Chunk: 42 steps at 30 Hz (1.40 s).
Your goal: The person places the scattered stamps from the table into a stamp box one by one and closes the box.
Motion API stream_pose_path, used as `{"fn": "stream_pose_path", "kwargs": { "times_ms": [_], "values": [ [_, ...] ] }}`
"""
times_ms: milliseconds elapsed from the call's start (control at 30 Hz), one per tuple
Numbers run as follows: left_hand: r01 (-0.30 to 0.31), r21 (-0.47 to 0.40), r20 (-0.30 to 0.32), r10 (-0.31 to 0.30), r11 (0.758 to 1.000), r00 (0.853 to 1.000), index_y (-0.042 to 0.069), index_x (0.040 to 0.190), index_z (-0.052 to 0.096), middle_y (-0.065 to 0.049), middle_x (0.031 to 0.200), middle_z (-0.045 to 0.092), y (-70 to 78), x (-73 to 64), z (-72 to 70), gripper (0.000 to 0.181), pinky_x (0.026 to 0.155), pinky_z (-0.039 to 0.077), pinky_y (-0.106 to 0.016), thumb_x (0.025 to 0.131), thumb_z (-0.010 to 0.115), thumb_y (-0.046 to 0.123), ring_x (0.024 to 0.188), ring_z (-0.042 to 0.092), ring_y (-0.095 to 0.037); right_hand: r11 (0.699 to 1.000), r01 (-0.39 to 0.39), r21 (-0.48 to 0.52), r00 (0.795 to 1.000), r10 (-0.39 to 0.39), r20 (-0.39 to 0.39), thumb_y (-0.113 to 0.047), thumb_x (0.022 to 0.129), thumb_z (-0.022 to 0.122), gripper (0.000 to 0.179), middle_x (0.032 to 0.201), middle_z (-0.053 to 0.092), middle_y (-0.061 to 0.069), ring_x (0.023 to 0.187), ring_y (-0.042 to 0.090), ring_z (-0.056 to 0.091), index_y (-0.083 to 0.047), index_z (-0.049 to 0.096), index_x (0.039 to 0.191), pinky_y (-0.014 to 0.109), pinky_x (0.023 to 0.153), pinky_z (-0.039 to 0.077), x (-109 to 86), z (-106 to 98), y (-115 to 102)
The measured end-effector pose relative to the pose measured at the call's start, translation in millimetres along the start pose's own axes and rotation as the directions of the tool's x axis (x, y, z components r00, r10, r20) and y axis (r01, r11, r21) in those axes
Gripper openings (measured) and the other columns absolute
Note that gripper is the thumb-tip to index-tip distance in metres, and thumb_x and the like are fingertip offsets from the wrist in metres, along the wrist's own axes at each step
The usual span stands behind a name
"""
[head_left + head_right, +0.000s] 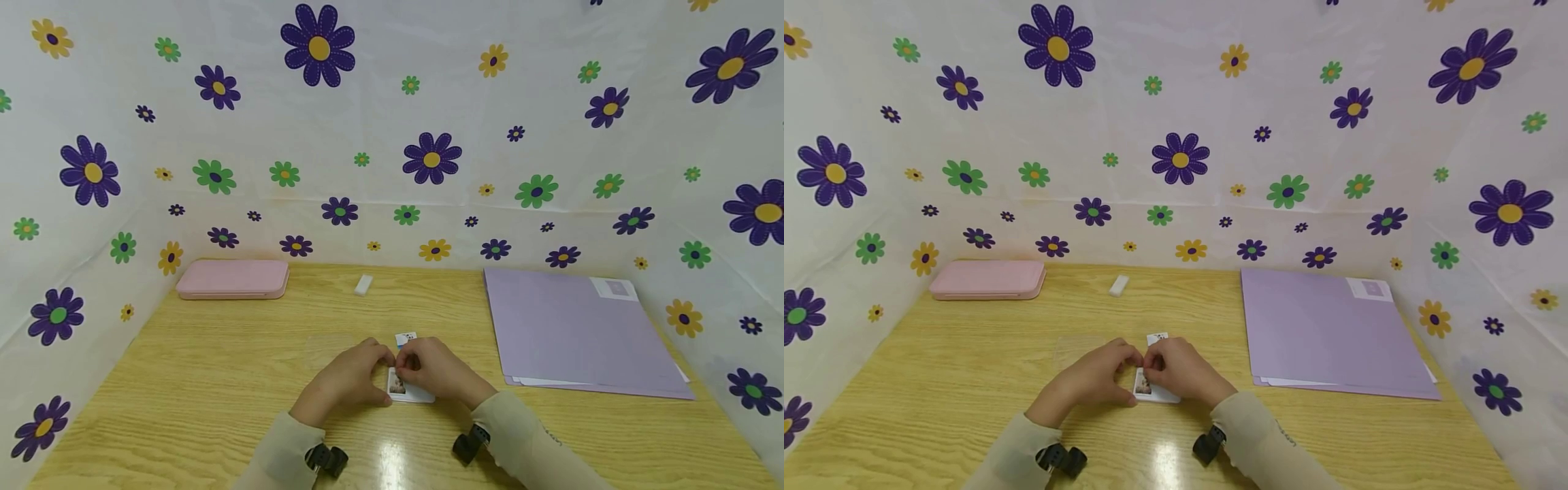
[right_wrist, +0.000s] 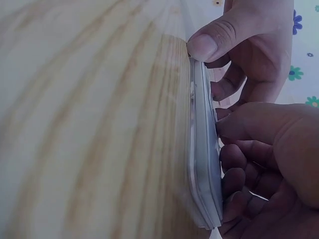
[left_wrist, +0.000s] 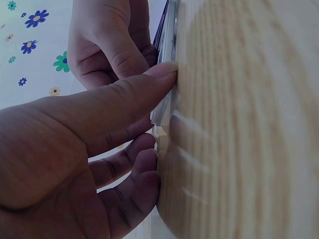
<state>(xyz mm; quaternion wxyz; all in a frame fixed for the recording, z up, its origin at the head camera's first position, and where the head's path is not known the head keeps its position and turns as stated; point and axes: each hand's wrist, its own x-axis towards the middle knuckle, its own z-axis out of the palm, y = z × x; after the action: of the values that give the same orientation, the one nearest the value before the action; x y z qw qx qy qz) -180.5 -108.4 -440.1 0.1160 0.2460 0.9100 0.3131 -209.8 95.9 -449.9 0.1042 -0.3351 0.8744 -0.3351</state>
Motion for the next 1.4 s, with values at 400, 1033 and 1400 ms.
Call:
{"fn": "stream_pose_path", "kwargs": {
  "times_ms": [400,1033,1400],
  "values": [
    [0.001,0.0,0.002,-0.001,1.0,1.0,0.009,0.116,0.065,-0.001,0.111,0.055,0.7,-0.5,-0.5,0.053,0.092,0.047,-0.042,0.072,0.09,0.021,0.1,0.055,-0.019,1.0,-0.002,-0.004,1.0,0.002,0.008,-0.005,0.09,0.069,0.014,0.072,0.058,-0.01,0.063,0.006,0.052,-0.015,0.066,0.081,0.024,0.057,0.046,1.7,0.5,1.4],
    [-0.004,0.01,0.0,0.004,1.0,1.0,0.01,0.116,0.065,-0.001,0.11,0.055,-0.5,0.7,-0.1,0.052,0.092,0.047,-0.042,0.072,0.09,0.021,0.099,0.055,-0.019,0.999,0.017,0.044,0.999,-0.018,0.027,-0.004,0.091,0.067,0.012,0.07,0.057,-0.008,0.062,0.005,0.051,-0.011,0.066,0.082,0.023,0.057,0.044,1.1,-4.1,0.9],
    [-0.008,0.014,0.002,0.008,1.0,1.0,0.009,0.116,0.065,-0.001,0.11,0.055,-0.3,0.4,-0.3,0.053,0.092,0.047,-0.042,0.072,0.09,0.022,0.101,0.056,-0.019,0.994,-0.033,0.108,0.999,0.033,-0.001,-0.007,0.092,0.067,0.012,0.074,0.059,-0.007,0.067,0.008,0.053,-0.015,0.066,0.083,0.024,0.059,0.045,0.9,-7.1,5.0]
  ]
}}
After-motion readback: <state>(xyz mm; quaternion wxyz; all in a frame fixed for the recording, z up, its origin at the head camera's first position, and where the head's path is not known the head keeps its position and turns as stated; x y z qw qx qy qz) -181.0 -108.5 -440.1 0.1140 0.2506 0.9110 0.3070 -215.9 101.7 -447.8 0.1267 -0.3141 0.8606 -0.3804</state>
